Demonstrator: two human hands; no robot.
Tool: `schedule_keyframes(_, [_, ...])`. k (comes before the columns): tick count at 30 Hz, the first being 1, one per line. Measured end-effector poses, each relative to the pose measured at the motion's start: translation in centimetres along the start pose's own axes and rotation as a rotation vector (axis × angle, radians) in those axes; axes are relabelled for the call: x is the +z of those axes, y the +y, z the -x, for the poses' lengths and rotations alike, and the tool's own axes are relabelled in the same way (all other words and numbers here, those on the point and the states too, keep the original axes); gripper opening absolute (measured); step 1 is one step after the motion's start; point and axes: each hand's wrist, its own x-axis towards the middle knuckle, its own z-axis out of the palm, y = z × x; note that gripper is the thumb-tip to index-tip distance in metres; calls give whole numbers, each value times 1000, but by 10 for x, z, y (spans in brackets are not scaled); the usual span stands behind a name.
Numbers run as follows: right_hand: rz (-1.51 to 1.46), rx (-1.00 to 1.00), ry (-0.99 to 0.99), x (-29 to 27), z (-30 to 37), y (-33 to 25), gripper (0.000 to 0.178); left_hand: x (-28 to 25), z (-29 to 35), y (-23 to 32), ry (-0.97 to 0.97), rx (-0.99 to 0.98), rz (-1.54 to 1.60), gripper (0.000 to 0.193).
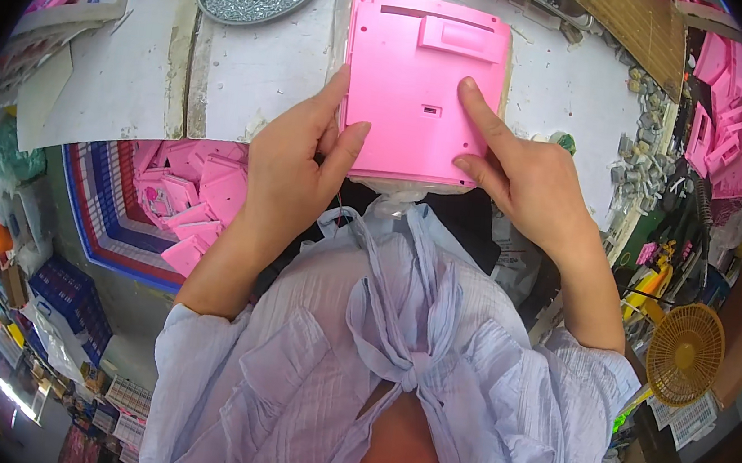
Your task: Assemble a pink toy component by soldering internal wires and screwing the casing shut.
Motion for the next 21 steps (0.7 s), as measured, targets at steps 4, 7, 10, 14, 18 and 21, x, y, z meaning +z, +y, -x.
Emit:
schedule_keyframes(4, [171, 35, -51, -4, -2, -3, 70, -5, -3, -3, -100, -104, -18, 55])
schedule_keyframes(7, [236, -9, -57, -19, -5, -4, 66, -12, -10, 10, -48, -17, -114, 46])
schedule_keyframes(10, [275, 6, -74, -21, -8, -8, 63, -12, -23, 14, 56, 285, -276, 39])
schedule_keyframes(14, [301, -22, -94, -26, -12, -13, 60, -15, -31, 11, -120, 484, -449, 38])
schedule_keyframes(18, [375, -93, -182, -45, -23, -17, 57, -23, -40, 13, -214, 477, -411, 41])
schedule_keyframes(21, [471, -146, -249, -59, -39, -29, 48, -25, -38, 21, -237, 454, -423, 43])
